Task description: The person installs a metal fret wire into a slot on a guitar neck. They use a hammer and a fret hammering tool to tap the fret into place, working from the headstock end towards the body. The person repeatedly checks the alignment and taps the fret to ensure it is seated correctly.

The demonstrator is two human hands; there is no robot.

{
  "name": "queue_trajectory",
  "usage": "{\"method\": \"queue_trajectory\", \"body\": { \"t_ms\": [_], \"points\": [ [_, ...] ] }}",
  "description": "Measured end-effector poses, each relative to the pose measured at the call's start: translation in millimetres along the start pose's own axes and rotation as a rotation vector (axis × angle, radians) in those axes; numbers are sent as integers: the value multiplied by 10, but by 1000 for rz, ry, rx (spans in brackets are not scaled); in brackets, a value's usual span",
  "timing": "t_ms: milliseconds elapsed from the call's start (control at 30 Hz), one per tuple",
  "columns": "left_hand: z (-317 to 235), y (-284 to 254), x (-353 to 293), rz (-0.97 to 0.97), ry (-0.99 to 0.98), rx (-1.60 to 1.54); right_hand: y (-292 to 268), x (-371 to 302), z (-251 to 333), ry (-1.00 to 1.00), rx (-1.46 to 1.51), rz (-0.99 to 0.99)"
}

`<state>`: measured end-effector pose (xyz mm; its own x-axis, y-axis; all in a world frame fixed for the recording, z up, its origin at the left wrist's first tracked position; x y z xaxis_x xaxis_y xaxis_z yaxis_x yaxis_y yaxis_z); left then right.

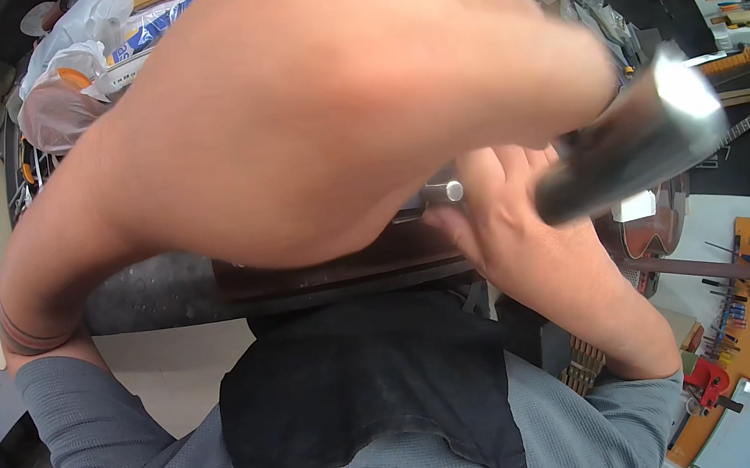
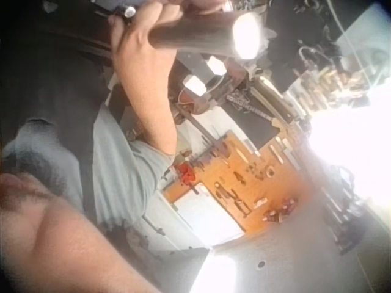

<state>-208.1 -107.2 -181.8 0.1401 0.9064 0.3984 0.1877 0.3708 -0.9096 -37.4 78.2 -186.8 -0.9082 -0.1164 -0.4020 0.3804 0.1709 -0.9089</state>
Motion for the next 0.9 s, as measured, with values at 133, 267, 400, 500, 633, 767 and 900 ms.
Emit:
{"method": "queue_trajectory", "body": {
  "t_ms": [133, 267, 400, 500, 633, 767, 900],
  "points": [
    [47, -2, 57, -14, 13, -3, -28, -7, -3, -50, -63, -70],
    [45, -13, 75, -28, 7, -8, -205, 48, 18, 43, 84, 220],
    [140, 24, 141, -37, 27, -25, -262, 105, -8, -69, 45, 100],
    [164, 34, 123, -35, 28, -39, -234, 122, -67, -177, -57, 20],
    [158, 14, 42, -39, 20, -41, -252, 102, -63, -136, -50, 57],
    [208, 21, 35, -48, 21, -48, -342, 166, -44, -116, 8, 93],
    [251, 79, 88, -58, 53, -71, -344, 136, -118, -125, -32, 94]
  ]
}}
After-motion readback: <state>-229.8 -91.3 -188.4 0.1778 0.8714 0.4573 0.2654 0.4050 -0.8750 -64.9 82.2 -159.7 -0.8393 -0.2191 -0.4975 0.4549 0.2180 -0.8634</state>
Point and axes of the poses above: each hand's wrist, its own x-axis towards the middle knuckle, its own y-axis out of the palm, z = x × y, the point moved 1 cm from there along x, towards the middle knuckle, and after that the axes turned 12 degrees about z, right-handed, at the moved point
